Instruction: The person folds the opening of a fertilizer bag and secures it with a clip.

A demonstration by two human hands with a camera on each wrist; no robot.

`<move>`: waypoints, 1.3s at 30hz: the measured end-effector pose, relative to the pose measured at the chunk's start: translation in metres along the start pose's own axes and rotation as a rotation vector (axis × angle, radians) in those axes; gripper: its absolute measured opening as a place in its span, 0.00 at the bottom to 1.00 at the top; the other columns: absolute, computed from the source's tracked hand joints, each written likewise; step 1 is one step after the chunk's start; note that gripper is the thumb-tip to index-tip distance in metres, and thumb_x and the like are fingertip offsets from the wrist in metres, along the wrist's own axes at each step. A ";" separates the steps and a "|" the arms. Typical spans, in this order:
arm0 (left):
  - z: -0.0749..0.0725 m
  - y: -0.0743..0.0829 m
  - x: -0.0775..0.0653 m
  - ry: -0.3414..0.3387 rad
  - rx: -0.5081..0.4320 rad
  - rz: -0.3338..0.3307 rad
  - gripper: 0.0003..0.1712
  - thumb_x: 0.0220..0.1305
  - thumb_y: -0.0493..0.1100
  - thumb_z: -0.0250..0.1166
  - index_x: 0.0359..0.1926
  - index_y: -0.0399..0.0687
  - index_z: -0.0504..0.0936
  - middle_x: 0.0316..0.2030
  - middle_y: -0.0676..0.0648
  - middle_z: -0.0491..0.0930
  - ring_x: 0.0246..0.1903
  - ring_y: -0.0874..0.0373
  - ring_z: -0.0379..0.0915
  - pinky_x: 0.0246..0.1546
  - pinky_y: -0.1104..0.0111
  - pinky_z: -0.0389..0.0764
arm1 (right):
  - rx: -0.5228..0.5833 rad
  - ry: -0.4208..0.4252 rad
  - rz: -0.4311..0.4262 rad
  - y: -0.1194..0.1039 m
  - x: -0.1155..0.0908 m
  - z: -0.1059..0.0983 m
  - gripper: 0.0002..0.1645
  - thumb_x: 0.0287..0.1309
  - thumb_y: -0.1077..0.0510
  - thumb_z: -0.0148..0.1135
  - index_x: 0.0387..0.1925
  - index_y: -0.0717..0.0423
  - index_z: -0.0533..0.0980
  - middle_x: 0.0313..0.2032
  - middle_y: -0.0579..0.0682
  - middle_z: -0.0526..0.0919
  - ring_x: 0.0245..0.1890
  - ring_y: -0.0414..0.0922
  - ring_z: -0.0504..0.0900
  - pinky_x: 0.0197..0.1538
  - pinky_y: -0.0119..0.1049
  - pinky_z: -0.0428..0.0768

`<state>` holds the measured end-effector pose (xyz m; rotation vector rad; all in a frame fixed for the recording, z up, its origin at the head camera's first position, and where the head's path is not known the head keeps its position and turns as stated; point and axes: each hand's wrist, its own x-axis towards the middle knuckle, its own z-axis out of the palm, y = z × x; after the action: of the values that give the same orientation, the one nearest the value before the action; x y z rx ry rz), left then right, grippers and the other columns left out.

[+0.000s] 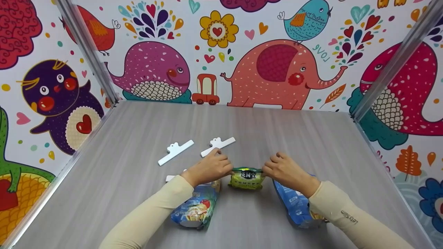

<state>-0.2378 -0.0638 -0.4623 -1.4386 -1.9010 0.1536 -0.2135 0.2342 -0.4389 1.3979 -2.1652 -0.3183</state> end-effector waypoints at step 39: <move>-0.008 -0.021 -0.044 -0.123 0.029 -0.211 0.16 0.61 0.49 0.71 0.46 0.49 0.80 0.41 0.51 0.80 0.43 0.56 0.76 0.45 0.63 0.76 | 0.024 -0.048 0.009 0.000 0.000 0.000 0.14 0.53 0.51 0.74 0.33 0.51 0.76 0.29 0.44 0.80 0.29 0.44 0.73 0.38 0.40 0.74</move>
<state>-0.2448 -0.1125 -0.4676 -1.2246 -2.1279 0.1710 -0.2140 0.2341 -0.4388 1.4070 -2.2201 -0.3260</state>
